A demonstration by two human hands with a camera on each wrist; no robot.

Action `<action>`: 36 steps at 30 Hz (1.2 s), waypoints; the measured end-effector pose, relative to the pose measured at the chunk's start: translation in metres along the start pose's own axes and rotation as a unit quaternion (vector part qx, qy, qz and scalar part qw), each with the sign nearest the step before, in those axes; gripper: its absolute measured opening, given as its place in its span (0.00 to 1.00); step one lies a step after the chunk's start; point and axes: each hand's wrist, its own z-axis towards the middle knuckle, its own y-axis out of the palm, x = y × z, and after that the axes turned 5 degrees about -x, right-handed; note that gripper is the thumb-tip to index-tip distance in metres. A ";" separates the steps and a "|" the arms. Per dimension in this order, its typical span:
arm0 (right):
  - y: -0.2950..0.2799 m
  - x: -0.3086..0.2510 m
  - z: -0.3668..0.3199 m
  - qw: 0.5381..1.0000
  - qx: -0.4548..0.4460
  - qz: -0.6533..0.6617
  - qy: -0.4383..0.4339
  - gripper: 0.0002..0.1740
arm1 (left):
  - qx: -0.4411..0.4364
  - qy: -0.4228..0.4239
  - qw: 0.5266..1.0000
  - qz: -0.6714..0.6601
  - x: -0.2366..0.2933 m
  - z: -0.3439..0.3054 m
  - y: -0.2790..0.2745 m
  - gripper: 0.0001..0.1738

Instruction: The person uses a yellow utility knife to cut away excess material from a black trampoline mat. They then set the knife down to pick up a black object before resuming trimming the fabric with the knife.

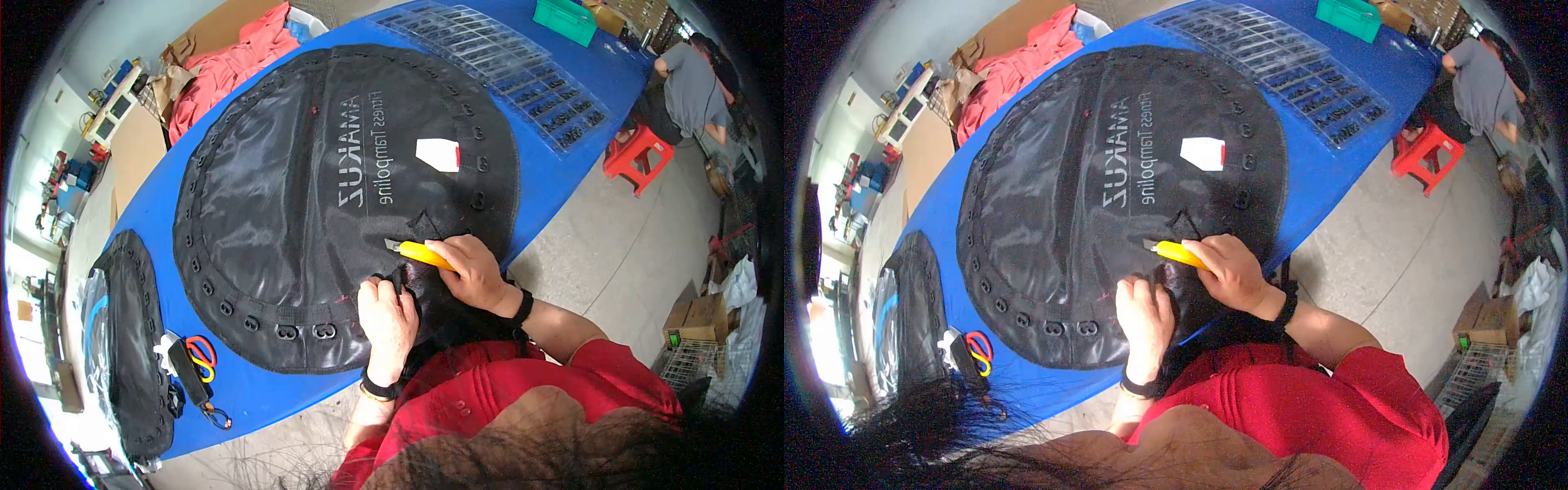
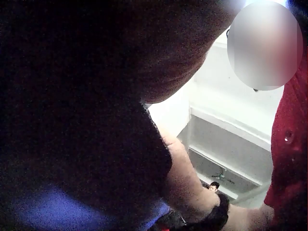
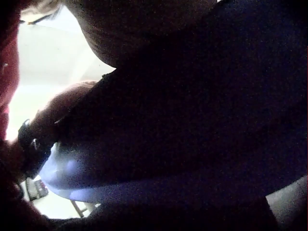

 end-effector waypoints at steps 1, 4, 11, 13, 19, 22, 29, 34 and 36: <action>0.000 0.000 0.000 1.000 0.000 -0.001 0.000 0.34 | -0.001 0.002 1.000 -0.003 0.000 0.000 0.000 0.09; -0.001 -0.002 0.001 1.000 0.000 0.000 -0.001 0.34 | 0.001 0.011 1.000 -0.008 -0.002 0.000 0.000 0.08; -0.002 -0.003 0.001 1.000 -0.007 0.003 0.000 0.31 | 0.008 0.026 1.000 -0.006 -0.004 -0.003 0.001 0.07; -0.002 -0.003 0.001 1.000 -0.003 0.006 -0.005 0.31 | 0.009 0.027 1.000 -0.008 -0.007 -0.004 0.002 0.06; -0.002 -0.005 -0.001 1.000 -0.023 0.021 -0.005 0.31 | 0.004 0.012 1.000 -0.025 -0.008 -0.006 -0.002 0.06; -0.003 -0.007 -0.002 0.999 -0.032 0.031 -0.014 0.33 | -0.008 -0.006 1.000 -0.019 -0.005 -0.007 -0.006 0.07; -0.003 -0.008 0.002 0.998 -0.045 0.045 -0.013 0.33 | 0.004 -0.012 1.000 -0.027 -0.005 -0.007 -0.006 0.07; -0.007 -0.010 0.006 0.997 -0.051 0.058 -0.009 0.32 | 0.021 -0.029 0.998 -0.045 -0.003 -0.005 -0.006 0.07; -0.005 -0.008 0.008 0.996 -0.052 0.068 -0.011 0.32 | 0.022 -0.037 0.998 -0.040 -0.001 -0.003 -0.008 0.07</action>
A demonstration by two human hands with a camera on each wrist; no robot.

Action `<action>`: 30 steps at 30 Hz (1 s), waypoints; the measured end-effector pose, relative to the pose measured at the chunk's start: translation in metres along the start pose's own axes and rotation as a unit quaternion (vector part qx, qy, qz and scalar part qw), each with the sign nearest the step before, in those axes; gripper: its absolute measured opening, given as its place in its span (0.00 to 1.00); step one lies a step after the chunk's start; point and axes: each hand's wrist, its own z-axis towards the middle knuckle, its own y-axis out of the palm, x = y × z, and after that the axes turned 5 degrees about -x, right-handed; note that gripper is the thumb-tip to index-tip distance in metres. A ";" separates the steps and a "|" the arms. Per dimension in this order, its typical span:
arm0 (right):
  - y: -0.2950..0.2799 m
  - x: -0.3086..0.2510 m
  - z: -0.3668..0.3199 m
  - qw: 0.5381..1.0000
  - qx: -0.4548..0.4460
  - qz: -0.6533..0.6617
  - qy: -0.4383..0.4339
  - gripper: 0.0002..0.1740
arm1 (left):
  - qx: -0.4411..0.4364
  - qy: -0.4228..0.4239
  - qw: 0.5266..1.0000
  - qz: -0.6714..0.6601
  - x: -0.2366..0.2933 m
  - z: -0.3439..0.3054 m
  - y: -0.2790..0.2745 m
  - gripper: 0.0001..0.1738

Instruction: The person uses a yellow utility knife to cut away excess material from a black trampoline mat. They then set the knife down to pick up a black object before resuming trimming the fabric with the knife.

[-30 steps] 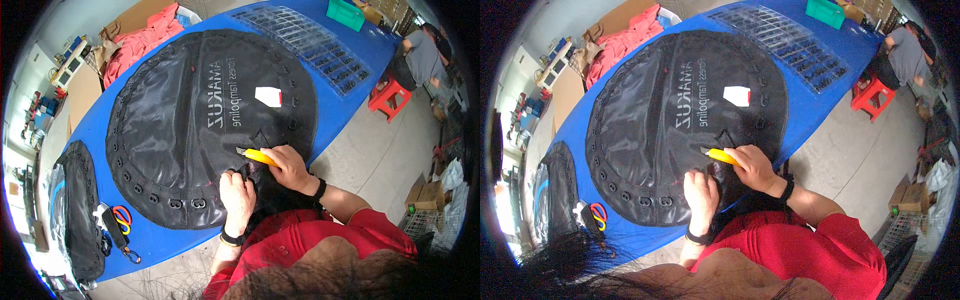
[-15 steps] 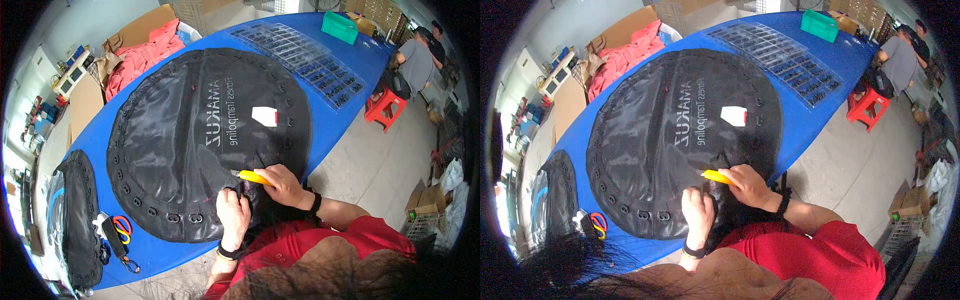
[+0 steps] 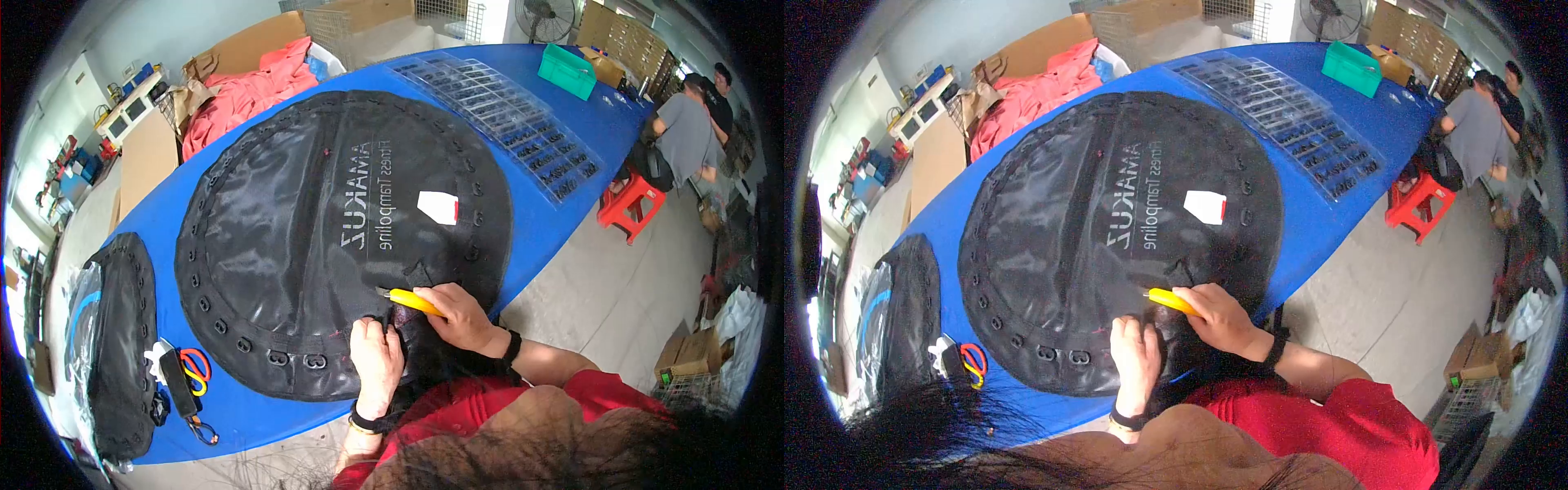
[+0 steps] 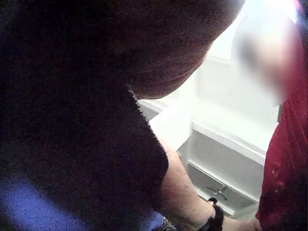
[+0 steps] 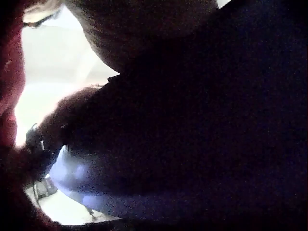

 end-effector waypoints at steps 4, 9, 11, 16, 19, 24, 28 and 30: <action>-0.002 -0.002 0.001 1.000 -0.002 0.005 0.004 0.31 | 0.003 0.005 1.000 -0.003 -0.001 0.001 -0.001 0.07; -0.005 -0.002 0.009 1.000 0.005 0.020 0.003 0.28 | 0.021 0.007 1.000 -0.002 -0.001 0.002 0.000 0.06; -0.010 -0.003 0.011 0.999 0.004 0.039 0.007 0.27 | 0.019 0.009 1.000 -0.004 0.000 0.003 0.000 0.06; -0.018 0.000 0.010 0.999 0.024 0.032 0.027 0.25 | 0.023 0.008 1.000 -0.020 0.000 0.004 -0.002 0.06; -0.021 0.009 0.004 0.999 0.031 0.002 0.031 0.25 | 0.031 0.019 0.999 -0.001 -0.004 0.002 -0.001 0.08; -0.022 0.015 0.002 0.998 0.037 0.003 0.048 0.26 | 0.024 0.007 1.000 -0.011 -0.002 0.004 -0.001 0.07; -0.022 0.014 0.004 0.998 0.037 -0.002 0.045 0.26 | 0.041 0.011 0.999 -0.003 -0.001 0.005 0.001 0.07; -0.022 0.015 0.002 0.998 0.033 -0.006 0.048 0.26 | 0.032 0.008 0.999 -0.001 -0.001 0.005 0.001 0.07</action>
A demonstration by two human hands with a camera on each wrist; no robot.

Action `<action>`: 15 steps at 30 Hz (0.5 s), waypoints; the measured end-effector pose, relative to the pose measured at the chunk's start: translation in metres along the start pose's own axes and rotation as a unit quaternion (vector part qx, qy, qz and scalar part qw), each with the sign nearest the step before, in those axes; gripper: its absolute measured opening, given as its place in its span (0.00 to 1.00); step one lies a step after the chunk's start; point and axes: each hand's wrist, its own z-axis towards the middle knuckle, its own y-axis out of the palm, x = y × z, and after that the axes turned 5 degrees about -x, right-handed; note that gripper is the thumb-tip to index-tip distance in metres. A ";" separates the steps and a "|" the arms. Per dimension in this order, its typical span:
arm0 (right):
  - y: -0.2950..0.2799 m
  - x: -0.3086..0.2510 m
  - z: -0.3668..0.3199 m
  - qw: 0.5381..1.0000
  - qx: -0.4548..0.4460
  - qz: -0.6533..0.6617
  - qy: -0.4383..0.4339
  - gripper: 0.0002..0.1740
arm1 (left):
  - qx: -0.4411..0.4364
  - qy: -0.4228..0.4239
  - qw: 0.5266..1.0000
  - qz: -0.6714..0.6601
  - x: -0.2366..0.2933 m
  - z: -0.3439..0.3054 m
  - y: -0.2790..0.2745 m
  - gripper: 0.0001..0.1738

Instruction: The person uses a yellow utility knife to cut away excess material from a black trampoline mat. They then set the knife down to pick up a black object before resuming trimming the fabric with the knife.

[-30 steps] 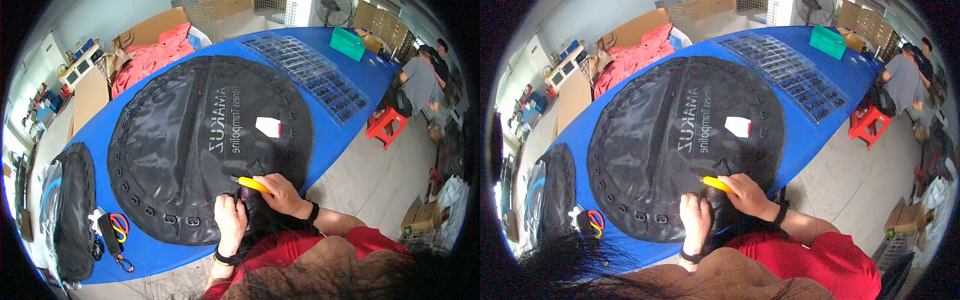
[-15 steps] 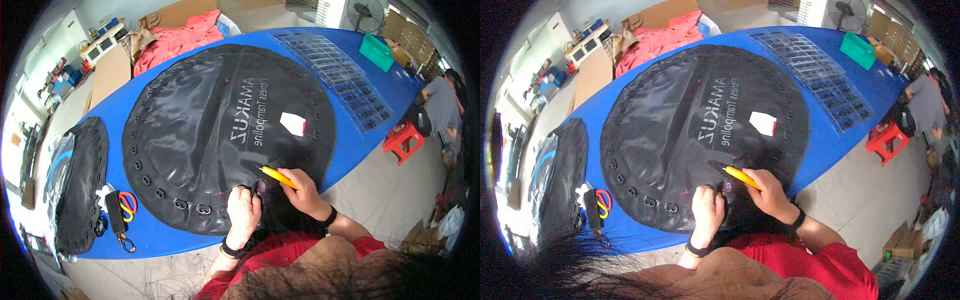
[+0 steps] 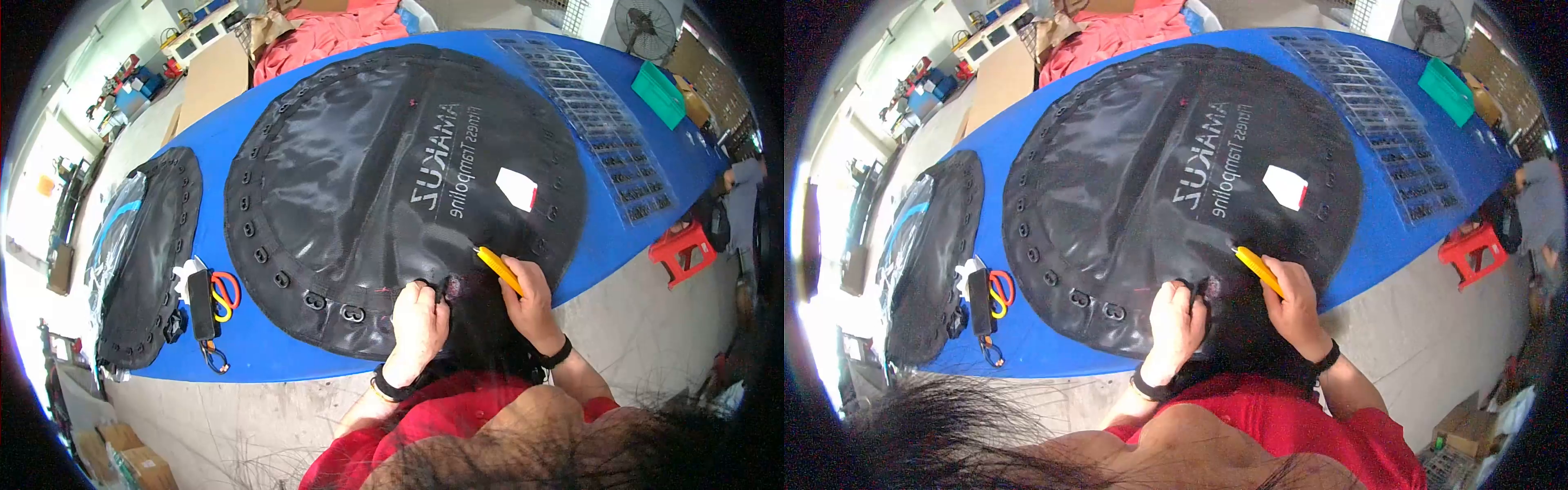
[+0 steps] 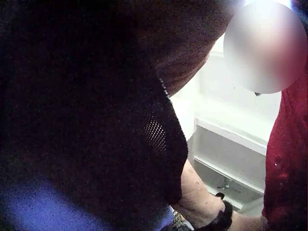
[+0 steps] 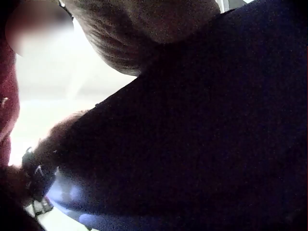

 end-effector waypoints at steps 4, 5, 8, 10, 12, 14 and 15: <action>0.003 0.004 -0.001 1.000 0.001 -0.004 -0.013 0.26 | -0.001 0.000 1.000 0.005 -0.001 -0.002 0.001 0.07; 0.004 0.005 -0.002 1.000 0.003 -0.006 -0.014 0.26 | -0.030 -0.025 0.999 0.009 -0.003 -0.004 0.001 0.09; 0.004 0.005 -0.004 1.000 0.012 -0.001 -0.022 0.27 | -0.024 -0.022 0.999 0.013 0.000 -0.003 0.000 0.09; 0.005 0.007 -0.004 0.999 0.018 0.007 -0.029 0.27 | -0.016 -0.012 1.000 0.017 -0.002 -0.003 0.001 0.08; 0.005 0.008 -0.006 0.999 0.025 0.016 -0.031 0.27 | -0.012 -0.009 1.000 0.021 -0.001 -0.004 0.001 0.08; 0.003 0.007 -0.007 0.999 0.022 0.015 -0.030 0.27 | -0.008 -0.007 1.000 0.021 0.000 -0.003 0.002 0.08; 0.003 0.007 -0.008 0.999 0.021 0.014 -0.028 0.27 | -0.011 -0.008 1.000 0.022 0.001 -0.003 0.001 0.07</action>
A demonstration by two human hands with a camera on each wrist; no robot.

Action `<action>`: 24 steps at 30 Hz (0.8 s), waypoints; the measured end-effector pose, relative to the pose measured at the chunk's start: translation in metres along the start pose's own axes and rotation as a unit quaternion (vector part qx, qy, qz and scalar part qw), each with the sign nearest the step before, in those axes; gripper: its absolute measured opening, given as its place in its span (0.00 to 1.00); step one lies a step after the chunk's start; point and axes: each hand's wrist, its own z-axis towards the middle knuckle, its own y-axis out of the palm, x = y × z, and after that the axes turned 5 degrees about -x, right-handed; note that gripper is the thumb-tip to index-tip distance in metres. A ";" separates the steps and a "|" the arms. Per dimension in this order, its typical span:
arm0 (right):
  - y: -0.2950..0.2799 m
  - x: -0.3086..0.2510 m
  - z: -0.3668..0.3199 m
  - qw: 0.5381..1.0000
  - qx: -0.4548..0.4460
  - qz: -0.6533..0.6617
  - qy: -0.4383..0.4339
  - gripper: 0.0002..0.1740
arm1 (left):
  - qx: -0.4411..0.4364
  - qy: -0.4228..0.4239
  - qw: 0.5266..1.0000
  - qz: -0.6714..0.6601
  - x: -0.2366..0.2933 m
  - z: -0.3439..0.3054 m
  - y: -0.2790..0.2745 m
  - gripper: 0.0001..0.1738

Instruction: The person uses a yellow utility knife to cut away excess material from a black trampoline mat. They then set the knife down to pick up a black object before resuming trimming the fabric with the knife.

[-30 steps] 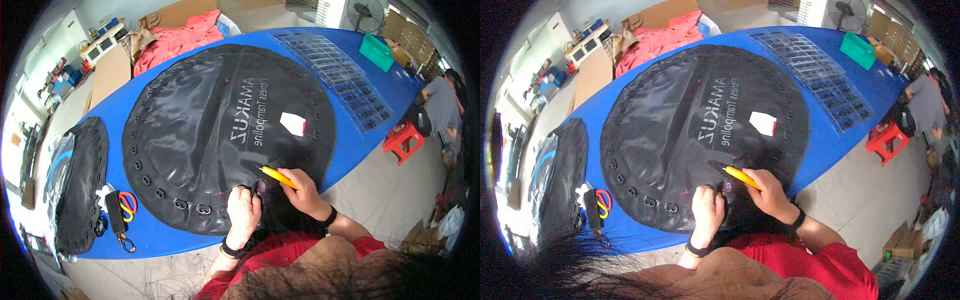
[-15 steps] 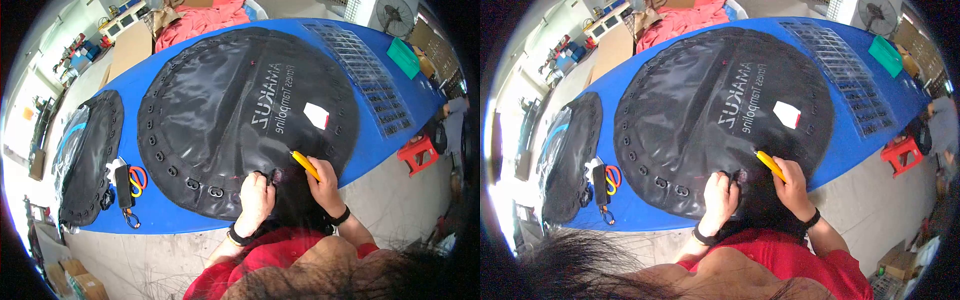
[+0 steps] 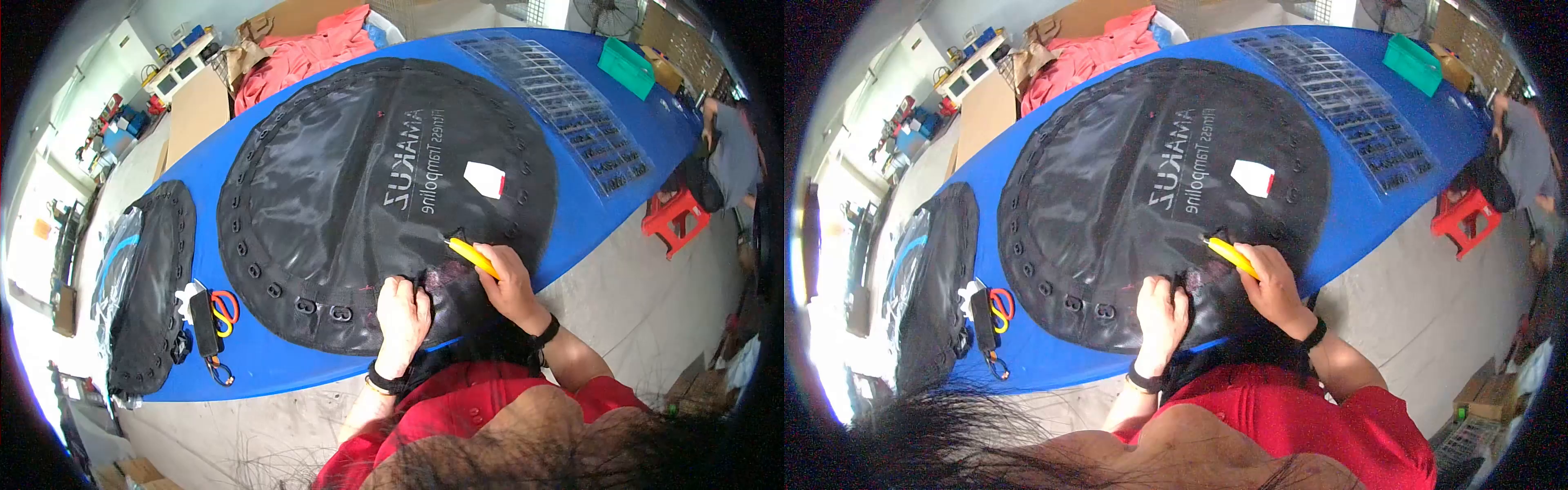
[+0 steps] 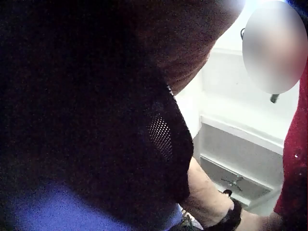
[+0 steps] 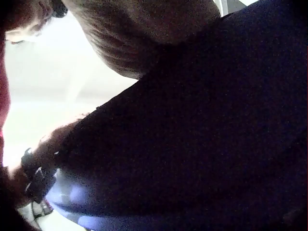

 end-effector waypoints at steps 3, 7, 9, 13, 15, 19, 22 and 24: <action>0.000 0.002 -0.002 1.000 -0.002 0.006 -0.003 0.27 | 0.004 0.010 1.000 0.004 0.000 0.000 0.001 0.08; 0.000 0.004 -0.003 1.000 -0.007 0.001 -0.004 0.26 | 0.002 0.020 1.000 0.015 -0.003 0.000 0.002 0.08; 0.000 0.005 -0.003 1.000 -0.013 0.000 0.003 0.26 | -0.001 0.015 1.000 0.015 -0.003 0.000 0.003 0.08; 0.001 0.008 -0.003 1.000 -0.016 0.007 0.005 0.26 | -0.012 0.004 1.000 0.012 -0.002 0.000 0.002 0.08; -0.001 0.007 -0.002 1.000 -0.017 0.013 0.011 0.26 | -0.019 0.001 1.000 0.013 -0.003 0.000 0.001 0.08; -0.001 0.006 -0.001 1.000 -0.015 0.022 0.017 0.26 | -0.008 0.005 1.000 0.011 0.000 0.002 0.001 0.07; -0.001 0.008 -0.001 0.999 -0.019 0.025 0.025 0.27 | -0.026 -0.006 0.999 0.024 -0.001 0.001 0.001 0.07; -0.001 0.007 -0.001 0.999 -0.018 0.029 0.022 0.27 | -0.025 -0.004 0.999 0.022 -0.002 0.000 0.002 0.07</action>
